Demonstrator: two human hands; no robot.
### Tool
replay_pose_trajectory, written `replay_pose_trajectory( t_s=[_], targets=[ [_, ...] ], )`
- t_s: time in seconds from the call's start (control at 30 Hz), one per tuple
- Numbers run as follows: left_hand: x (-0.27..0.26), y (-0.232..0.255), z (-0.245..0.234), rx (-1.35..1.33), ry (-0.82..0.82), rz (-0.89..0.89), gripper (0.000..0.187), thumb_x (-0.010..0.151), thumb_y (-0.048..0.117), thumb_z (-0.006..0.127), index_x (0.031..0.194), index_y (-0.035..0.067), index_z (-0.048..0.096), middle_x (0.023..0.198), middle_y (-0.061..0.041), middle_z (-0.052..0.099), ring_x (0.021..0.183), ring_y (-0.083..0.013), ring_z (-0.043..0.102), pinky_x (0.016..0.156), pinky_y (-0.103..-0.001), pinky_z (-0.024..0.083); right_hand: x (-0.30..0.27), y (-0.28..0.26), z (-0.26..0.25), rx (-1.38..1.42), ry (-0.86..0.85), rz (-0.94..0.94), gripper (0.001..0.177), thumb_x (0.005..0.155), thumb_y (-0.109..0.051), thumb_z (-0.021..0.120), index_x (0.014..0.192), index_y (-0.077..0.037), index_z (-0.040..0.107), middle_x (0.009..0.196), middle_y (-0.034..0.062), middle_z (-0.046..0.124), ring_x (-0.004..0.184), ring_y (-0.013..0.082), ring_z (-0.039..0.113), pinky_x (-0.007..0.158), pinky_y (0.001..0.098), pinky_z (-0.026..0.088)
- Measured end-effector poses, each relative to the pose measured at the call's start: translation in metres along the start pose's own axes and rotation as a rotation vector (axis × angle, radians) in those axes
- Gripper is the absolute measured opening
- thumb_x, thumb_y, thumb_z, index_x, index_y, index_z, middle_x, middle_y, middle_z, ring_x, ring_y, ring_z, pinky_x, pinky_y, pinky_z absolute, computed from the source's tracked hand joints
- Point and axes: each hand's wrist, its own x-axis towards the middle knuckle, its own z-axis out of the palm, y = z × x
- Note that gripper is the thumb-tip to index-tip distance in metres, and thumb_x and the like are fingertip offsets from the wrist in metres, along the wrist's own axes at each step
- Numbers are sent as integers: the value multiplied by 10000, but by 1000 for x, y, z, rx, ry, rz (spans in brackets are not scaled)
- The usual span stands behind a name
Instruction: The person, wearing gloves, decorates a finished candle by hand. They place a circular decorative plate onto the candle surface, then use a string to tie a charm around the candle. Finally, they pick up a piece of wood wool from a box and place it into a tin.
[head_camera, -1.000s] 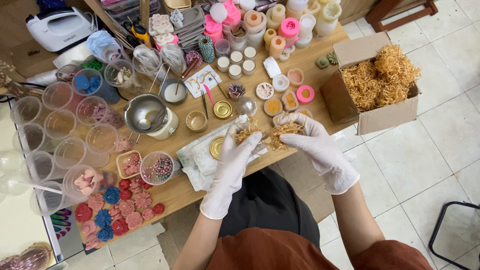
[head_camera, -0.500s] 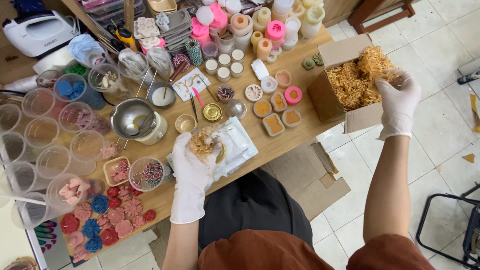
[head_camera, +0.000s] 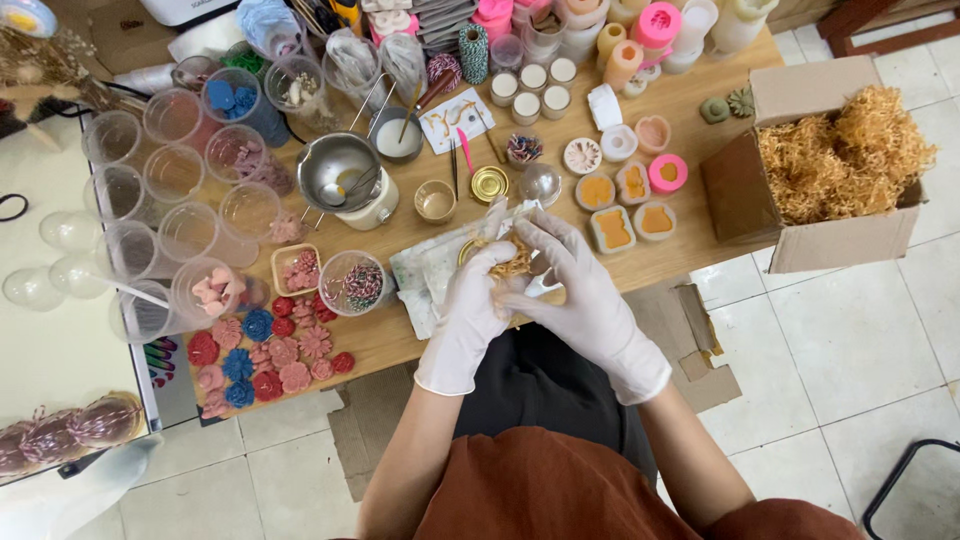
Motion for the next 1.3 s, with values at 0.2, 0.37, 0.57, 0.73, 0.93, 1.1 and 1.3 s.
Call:
replay_pose_trajectory(
  t_s=[0.2, 0.37, 0.57, 0.73, 0.93, 1.1, 1.3],
  targets=[
    [1, -5, -16, -315, -247, 14, 676, 1005, 191, 466, 1659, 160, 301, 1544, -188, 501, 1299, -313, 587, 1115, -478, 488, -4, 4, 16, -38, 24, 144, 315, 886, -120, 822, 1195, -91, 769, 1113, 80, 784, 924, 143, 766, 830, 283, 613],
    [-17, 10, -10, -255, -39, -53, 663, 993, 523, 450, 1590, 253, 353, 1419, -120, 534, 1212, -307, 577, 1018, -631, 443, 13, 4, 8, 346, 233, 370, 319, 864, -116, 801, 1141, -31, 669, 1031, 39, 750, 885, 83, 710, 752, 261, 581],
    [-22, -4, 3, -233, -261, 16, 658, 1032, 567, 425, 1592, 231, 345, 1447, -179, 529, 1235, -316, 578, 1061, -563, 461, 4, -9, 23, -191, 79, 302, 234, 816, -131, 858, 989, -64, 716, 906, 59, 726, 783, 179, 645, 725, 309, 523],
    [-23, 0, -4, -59, -283, 167, 633, 1193, 365, 422, 1690, -16, 328, 1578, -269, 488, 1364, -322, 543, 1175, -446, 462, -7, -28, 22, -327, 83, -212, 341, 741, -148, 870, 1047, -108, 725, 1218, 157, 627, 1000, 293, 669, 886, 365, 533],
    [-29, 6, 3, -120, -250, 234, 694, 1062, 158, 409, 1617, 292, 13, 1541, -188, 456, 1406, -292, 484, 1169, -405, 439, -11, -29, 23, -40, 186, 186, 630, 776, -96, 856, 1350, -54, 598, 1220, 114, 619, 907, 165, 701, 833, 277, 575],
    [-24, 0, -2, -42, -330, 288, 570, 1197, 175, 370, 1688, -96, 265, 1704, -209, 383, 1599, -308, 348, 1325, -412, 328, -15, -23, 38, -116, 197, 111, 357, 852, -31, 818, 1197, -67, 738, 1217, 91, 692, 971, 160, 743, 861, 284, 598],
    [-34, 10, 10, -152, -367, 224, 645, 1125, 309, 413, 1681, 77, 183, 1600, -262, 411, 1508, -374, 390, 1246, -458, 358, -19, -24, 46, -320, 130, -137, 288, 848, -17, 778, 1131, -35, 729, 1214, 103, 709, 1055, 279, 720, 899, 338, 576]
  ],
)
